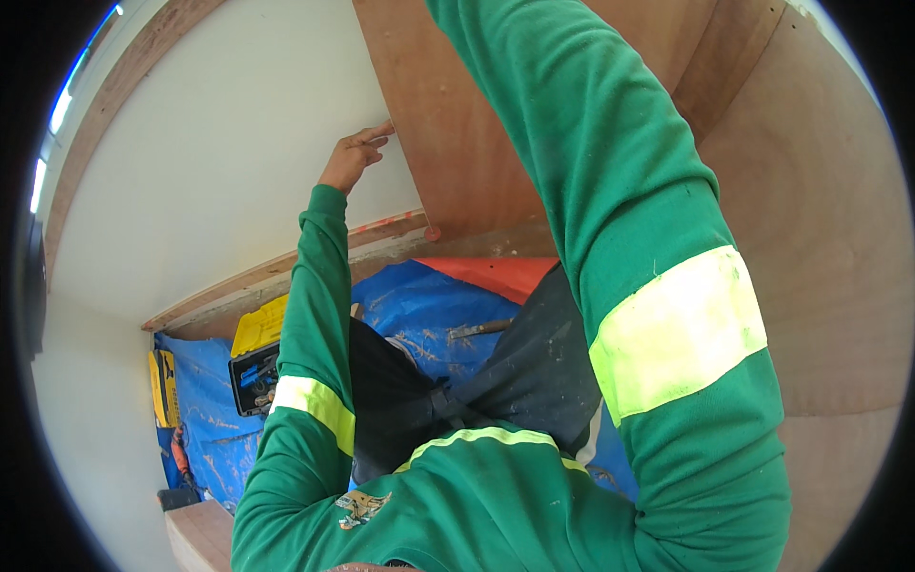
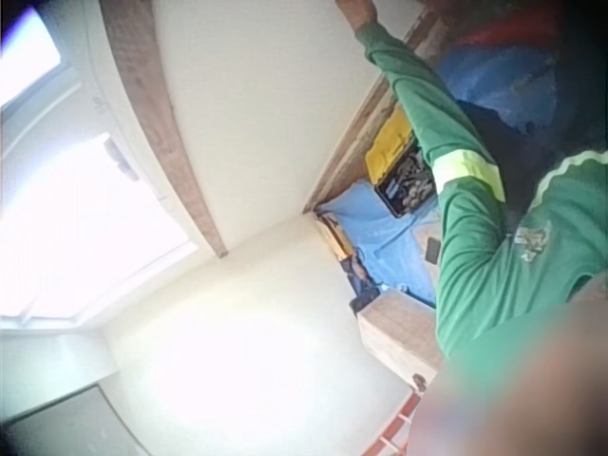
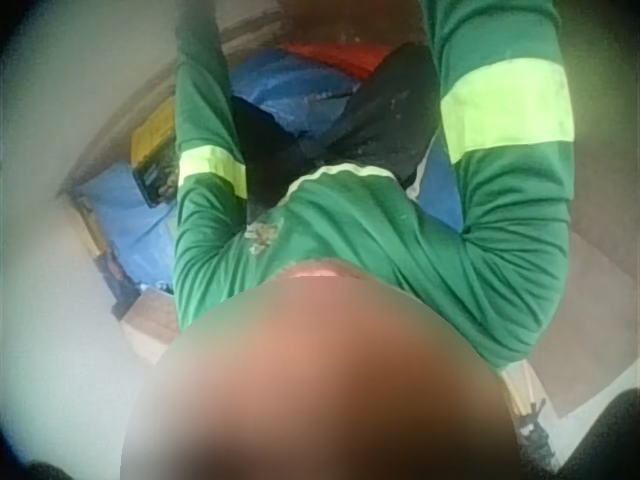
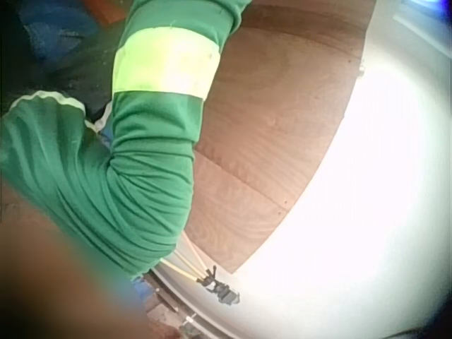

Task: The person assembles a wooden structure by positioning and securing wooden panels. They use a hand saw to trim a panel, then fit and adjust it into place. They also use a square tool to check alignment and a pencil to mark the wood.

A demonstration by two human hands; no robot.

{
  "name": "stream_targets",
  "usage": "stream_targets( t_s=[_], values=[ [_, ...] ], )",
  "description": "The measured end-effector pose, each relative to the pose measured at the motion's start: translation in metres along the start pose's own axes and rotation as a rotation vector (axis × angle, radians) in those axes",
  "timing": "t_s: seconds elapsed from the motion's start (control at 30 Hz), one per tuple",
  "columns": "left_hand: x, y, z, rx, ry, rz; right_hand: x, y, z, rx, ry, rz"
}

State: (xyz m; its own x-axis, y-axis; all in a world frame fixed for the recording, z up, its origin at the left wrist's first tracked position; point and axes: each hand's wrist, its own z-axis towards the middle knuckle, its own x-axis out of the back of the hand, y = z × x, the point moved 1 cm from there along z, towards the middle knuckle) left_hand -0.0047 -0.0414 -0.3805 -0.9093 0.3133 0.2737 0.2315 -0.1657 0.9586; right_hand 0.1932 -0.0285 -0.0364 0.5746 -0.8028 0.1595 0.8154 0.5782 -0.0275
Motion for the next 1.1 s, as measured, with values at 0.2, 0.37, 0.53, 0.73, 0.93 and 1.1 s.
stream_targets(
  t_s=[0.2,0.37,0.53,0.73,0.93,1.1],
  values=[
    [0.0,0.002,-0.001,0.018,-0.006,0.011,0.005,-0.006,-0.001,-0.05,-0.061,-0.017],
    [-0.001,0.002,0.0,0.017,-0.005,0.01,0.014,-0.009,-0.003,-0.085,-0.094,-0.002],
    [-0.001,0.005,-0.003,0.003,-0.012,0.036,0.009,-0.005,0.001,-0.055,-0.07,0.029],
    [0.001,0.003,-0.001,0.015,-0.006,0.036,-0.003,0.006,0.003,0.016,-0.016,0.029],
    [0.005,-0.006,0.006,-0.007,-0.01,0.035,-0.001,0.006,0.001,0.005,0.004,0.081],
    [0.004,-0.004,0.003,-0.021,-0.012,0.068,-0.001,0.003,0.001,-0.023,-0.024,-0.012]
  ],
)
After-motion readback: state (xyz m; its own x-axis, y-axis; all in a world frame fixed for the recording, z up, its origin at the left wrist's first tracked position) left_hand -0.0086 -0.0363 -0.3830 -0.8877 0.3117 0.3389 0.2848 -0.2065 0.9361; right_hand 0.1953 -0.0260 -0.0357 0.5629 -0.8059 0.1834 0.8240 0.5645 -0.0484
